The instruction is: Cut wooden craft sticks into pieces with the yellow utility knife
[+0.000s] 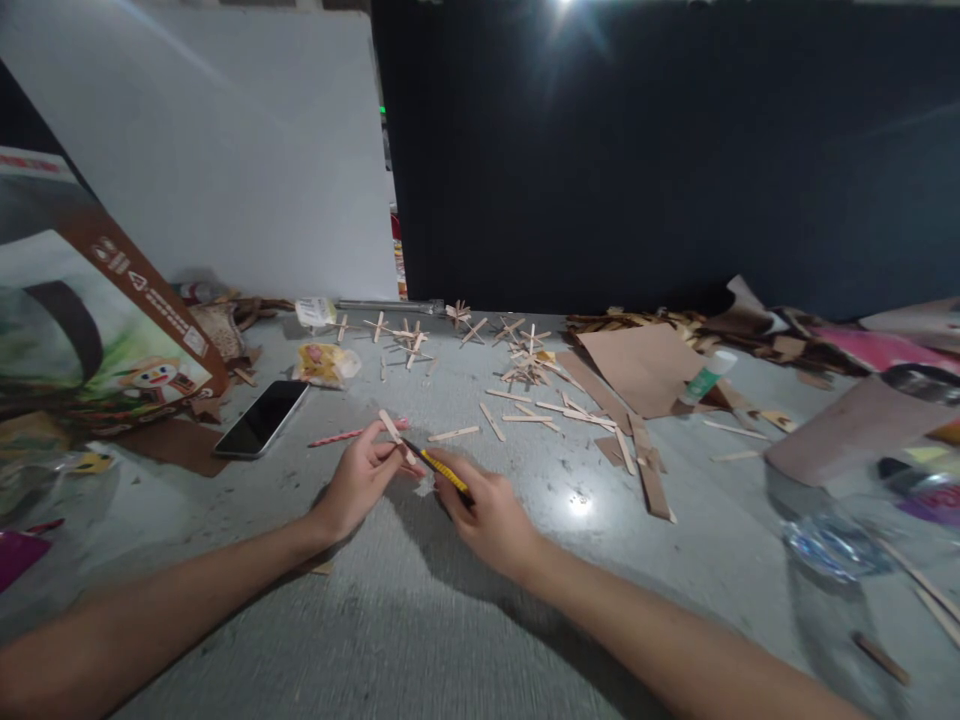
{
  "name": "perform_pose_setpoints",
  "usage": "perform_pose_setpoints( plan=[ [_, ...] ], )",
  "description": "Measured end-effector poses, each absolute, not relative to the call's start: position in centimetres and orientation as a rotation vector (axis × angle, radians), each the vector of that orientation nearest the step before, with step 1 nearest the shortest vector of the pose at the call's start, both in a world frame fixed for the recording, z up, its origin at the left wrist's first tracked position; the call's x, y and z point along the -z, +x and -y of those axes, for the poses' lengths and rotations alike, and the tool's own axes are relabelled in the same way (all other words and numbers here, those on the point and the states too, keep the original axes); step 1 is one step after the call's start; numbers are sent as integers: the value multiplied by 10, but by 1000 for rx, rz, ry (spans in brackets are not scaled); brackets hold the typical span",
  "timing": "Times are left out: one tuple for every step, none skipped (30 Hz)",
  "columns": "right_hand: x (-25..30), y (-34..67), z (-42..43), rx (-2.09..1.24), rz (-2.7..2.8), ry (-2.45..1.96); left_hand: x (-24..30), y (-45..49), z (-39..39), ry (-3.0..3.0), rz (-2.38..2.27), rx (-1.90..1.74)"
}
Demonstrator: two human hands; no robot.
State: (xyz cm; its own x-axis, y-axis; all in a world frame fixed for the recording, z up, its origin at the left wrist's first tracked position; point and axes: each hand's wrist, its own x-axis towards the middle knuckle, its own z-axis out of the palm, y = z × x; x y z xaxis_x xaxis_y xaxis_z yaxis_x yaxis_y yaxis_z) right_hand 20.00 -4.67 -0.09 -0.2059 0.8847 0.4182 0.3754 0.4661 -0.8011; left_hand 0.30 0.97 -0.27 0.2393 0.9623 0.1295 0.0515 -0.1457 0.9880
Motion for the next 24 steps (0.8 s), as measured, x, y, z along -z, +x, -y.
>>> perform_pose_setpoints(
  plan=[
    [1,200,47,-683,1787,-1073,3,3,-10,1466,-1009,-1094],
    [1,200,47,-676,1787,-1074,3,3,-10,1467,-1007,-1094],
    [1,200,47,-670,1788,-1077,3,3,-10,1467,-1004,-1096],
    [1,200,47,-668,1789,-1080,3,3,-10,1467,-999,-1098],
    [1,200,47,-668,1791,-1081,3,3,-9,1466,-994,-1102],
    [1,200,47,-667,1795,-1079,3,3,-9,1465,-987,-1107],
    [1,200,47,-666,1800,-1081,4,3,-10,1464,-977,-1108],
    [1,200,47,-659,1804,-1084,5,3,-10,1463,-969,-1110],
    [2,200,47,-647,1809,-1084,6,3,-10,1463,-964,-1112],
    [3,201,46,-627,1817,-1079,7,3,-10,1466,-961,-1112],
    [4,201,46,-603,1827,-1070,7,3,-11,1470,-961,-1112],
    [4,201,46,-579,1838,-1057,8,2,-11,1476,-961,-1111],
    [5,202,45,-555,1849,-1043,9,2,-11,1481,-962,-1113],
    [5,202,45,-535,1858,-1030,9,2,-11,1485,-961,-1113],
    [6,202,45,-520,1863,-1024,10,2,-11,1487,-957,-1113],
    [6,202,45,-509,1863,-1019,10,2,-11,1487,-954,-1115],
    [6,201,45,-502,1861,-1015,9,2,-11,1484,-952,-1117],
    [5,201,44,-499,1860,-1010,9,2,-11,1482,-950,-1117],
    [5,201,44,-499,1860,-1002,9,2,-10,1480,-949,-1119],
    [5,201,44,-502,1859,-994,9,3,-10,1481,-948,-1119],
    [5,201,44,-505,1858,-986,8,3,-10,1483,-948,-1120],
    [6,201,44,-509,1857,-980,8,3,-10,1490,-948,-1118],
    [6,201,44,-513,1856,-979,8,3,-10,1498,-947,-1116],
    [6,202,44,-515,1858,-978,8,3,-10,1507,-948,-1115]
  ],
)
